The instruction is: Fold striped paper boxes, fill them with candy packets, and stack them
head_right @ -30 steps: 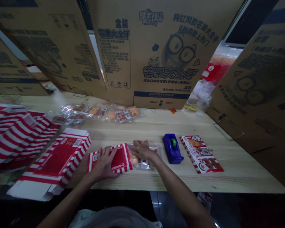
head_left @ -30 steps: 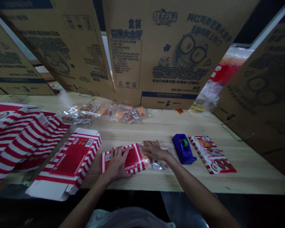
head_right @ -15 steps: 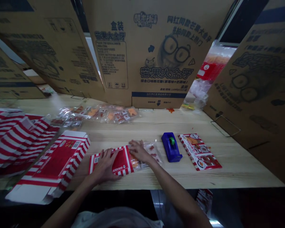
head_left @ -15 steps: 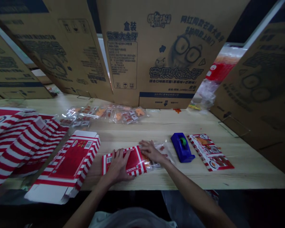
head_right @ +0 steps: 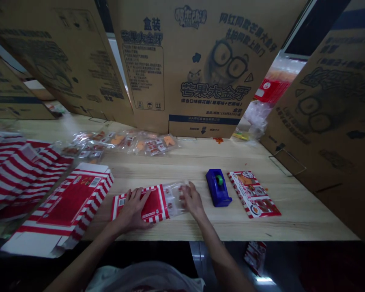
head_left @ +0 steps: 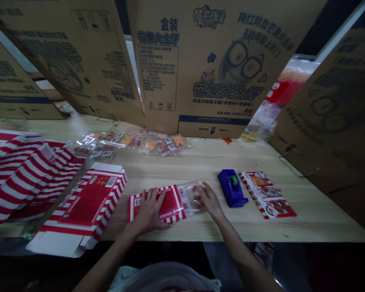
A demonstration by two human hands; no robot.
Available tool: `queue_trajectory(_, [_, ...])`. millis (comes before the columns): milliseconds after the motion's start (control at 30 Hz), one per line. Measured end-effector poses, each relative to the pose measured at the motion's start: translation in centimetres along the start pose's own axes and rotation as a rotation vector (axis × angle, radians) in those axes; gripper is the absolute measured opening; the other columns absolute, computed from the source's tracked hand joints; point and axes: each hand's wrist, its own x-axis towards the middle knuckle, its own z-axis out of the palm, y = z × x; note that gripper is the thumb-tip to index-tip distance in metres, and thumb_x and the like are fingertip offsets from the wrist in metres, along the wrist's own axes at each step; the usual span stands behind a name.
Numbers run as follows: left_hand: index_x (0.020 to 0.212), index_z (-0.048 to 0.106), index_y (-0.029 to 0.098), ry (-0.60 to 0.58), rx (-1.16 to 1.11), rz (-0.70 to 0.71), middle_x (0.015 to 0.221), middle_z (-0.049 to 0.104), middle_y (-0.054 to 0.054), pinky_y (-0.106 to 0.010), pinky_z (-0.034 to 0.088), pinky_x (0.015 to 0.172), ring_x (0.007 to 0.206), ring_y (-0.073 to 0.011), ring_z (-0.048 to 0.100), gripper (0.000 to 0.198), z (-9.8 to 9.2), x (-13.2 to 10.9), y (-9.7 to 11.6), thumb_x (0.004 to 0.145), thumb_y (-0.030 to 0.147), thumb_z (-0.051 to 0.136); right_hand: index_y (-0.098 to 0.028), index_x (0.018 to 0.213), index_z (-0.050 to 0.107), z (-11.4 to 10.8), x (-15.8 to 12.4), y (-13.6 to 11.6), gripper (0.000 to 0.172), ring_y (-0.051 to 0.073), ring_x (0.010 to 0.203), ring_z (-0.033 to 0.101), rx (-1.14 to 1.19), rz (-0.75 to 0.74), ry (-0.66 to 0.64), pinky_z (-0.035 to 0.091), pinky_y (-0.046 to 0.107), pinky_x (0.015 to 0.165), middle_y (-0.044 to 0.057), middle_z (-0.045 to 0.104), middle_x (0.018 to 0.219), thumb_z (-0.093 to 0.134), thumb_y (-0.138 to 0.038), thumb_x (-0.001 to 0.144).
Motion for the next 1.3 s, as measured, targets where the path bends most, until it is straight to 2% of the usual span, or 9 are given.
queue_trajectory(133, [0.143, 0.037, 0.01, 0.014, 0.016, -0.018, 0.14, 0.04, -0.028, -0.062, 0.015, 0.109, 0.13, -0.0448, 0.034, 0.117, 0.2, -0.1, -0.1, 0.045, 0.064, 0.075, -0.022, 0.125, 0.055, 5.6, -1.6, -1.5, 0.058, 0.026, 0.09, 0.068, 0.192, -0.097, -0.272, 0.055, 0.039, 0.077, 0.007, 0.072, 0.103, 0.065, -0.054, 0.079])
queue_trajectory(267, [0.141, 0.04, 0.01, 0.062, 0.006, -0.049, 0.135, 0.044, -0.027, -0.061, 0.018, 0.107, 0.126, -0.0443, 0.036, 0.115, -0.1, -0.3, -0.4, 0.045, 0.062, 0.076, -0.022, 0.121, 0.055, 6.5, -1.9, -2.5, 0.059, 0.027, 0.093, 0.068, 0.312, -0.044, -0.341, 0.053, 0.042, 0.083, 0.007, 0.072, 0.1, 0.072, -0.053, 0.073])
queue_trajectory(467, [0.141, 0.038, 0.005, 0.244, 0.003, -0.324, 0.124, 0.047, -0.026, -0.058, 0.03, 0.098, 0.113, -0.043, 0.044, 0.111, -1.9, -0.1, 0.8, 0.052, 0.062, 0.074, -0.021, 0.091, 0.053, 5.5, -3.3, -2.0, 0.04, 0.025, 0.103, 0.06, 0.269, -0.229, 0.175, 0.048, 0.04, 0.091, 0.008, 0.064, 0.104, 0.077, -0.045, 0.069])
queue_trajectory(567, [0.143, 0.033, 0.007, 0.327, -0.055, -0.446, 0.121, 0.048, -0.023, -0.057, 0.036, 0.094, 0.109, -0.0415, 0.047, 0.113, -2.5, -0.4, 2.1, 0.053, 0.063, 0.073, -0.023, 0.08, 0.044, 6.7, -4.4, -1.4, 0.045, 0.021, 0.091, 0.063, 0.402, -0.203, 0.143, 0.053, 0.035, 0.081, 0.004, 0.062, 0.097, 0.082, -0.04, 0.063])
queue_trajectory(733, [0.143, 0.037, 0.016, 0.266, -0.533, -0.293, 0.119, 0.055, -0.016, -0.05, 0.043, 0.095, 0.111, -0.0336, 0.053, 0.081, -1.7, -1.6, 2.1, 0.074, 0.047, 0.065, -0.024, 0.081, 0.043, 7.0, -4.3, -1.5, 0.043, 0.016, 0.068, 0.062, 0.561, -0.107, 0.108, 0.052, 0.027, 0.064, -0.004, 0.063, 0.075, 0.081, -0.035, 0.065])
queue_trajectory(867, [0.147, 0.03, 0.02, 0.241, -1.106, -0.208, 0.129, 0.057, -0.013, -0.043, 0.042, 0.103, 0.122, -0.0272, 0.052, 0.07, -1.2, -2.3, 1.0, 0.083, 0.032, 0.056, -0.027, 0.102, 0.045, 5.6, -4.6, -2.2, 0.05, 0.02, 0.078, 0.068, 0.603, -0.061, -0.117, 0.054, 0.031, 0.069, 0.001, 0.071, 0.094, 0.081, -0.032, 0.068])
queue_trajectory(1000, [0.148, 0.026, 0.021, 0.142, -1.502, -0.223, 0.129, 0.059, -0.013, -0.042, 0.046, 0.1, 0.118, -0.0275, 0.057, 0.074, -0.9, -3.7, 1.1, 0.083, 0.032, 0.061, -0.026, 0.12, 0.049, 5.0, -6.2, -1.5, 0.05, 0.023, 0.1, 0.065, 0.492, -0.116, -0.174, 0.052, 0.035, 0.087, 0.006, 0.068, 0.114, 0.073, -0.036, 0.078])
queue_trajectory(1133, [0.139, 0.038, 0.025, 0.033, -1.71, -0.252, 0.127, 0.059, -0.011, -0.039, 0.052, 0.089, 0.106, -0.0269, 0.063, 0.07, -0.8, -5.2, 1.2, 0.077, 0.032, 0.07, -0.024, 0.124, 0.054, 4.6, -7.6, -0.5, 0.039, 0.022, 0.11, 0.059, 0.259, -0.186, -0.201, 0.048, 0.033, 0.094, 0.007, 0.062, 0.125, 0.061, -0.036, 0.088])
queue_trajectory(1300, [0.112, 0.047, 0.025, -0.002, -1.716, -0.264, 0.102, 0.064, -0.003, -0.032, 0.053, 0.077, 0.091, -0.0214, 0.064, 0.051, -1.3, -5.3, 1.1, 0.071, 0.031, 0.077, -0.022, 0.11, 0.056, 4.6, -7.4, -0.7, 0.025, 0.021, 0.092, 0.06, 0.065, -0.293, -0.176, 0.048, 0.029, 0.081, 0.004, 0.063, 0.102, 0.06, -0.034, 0.088])
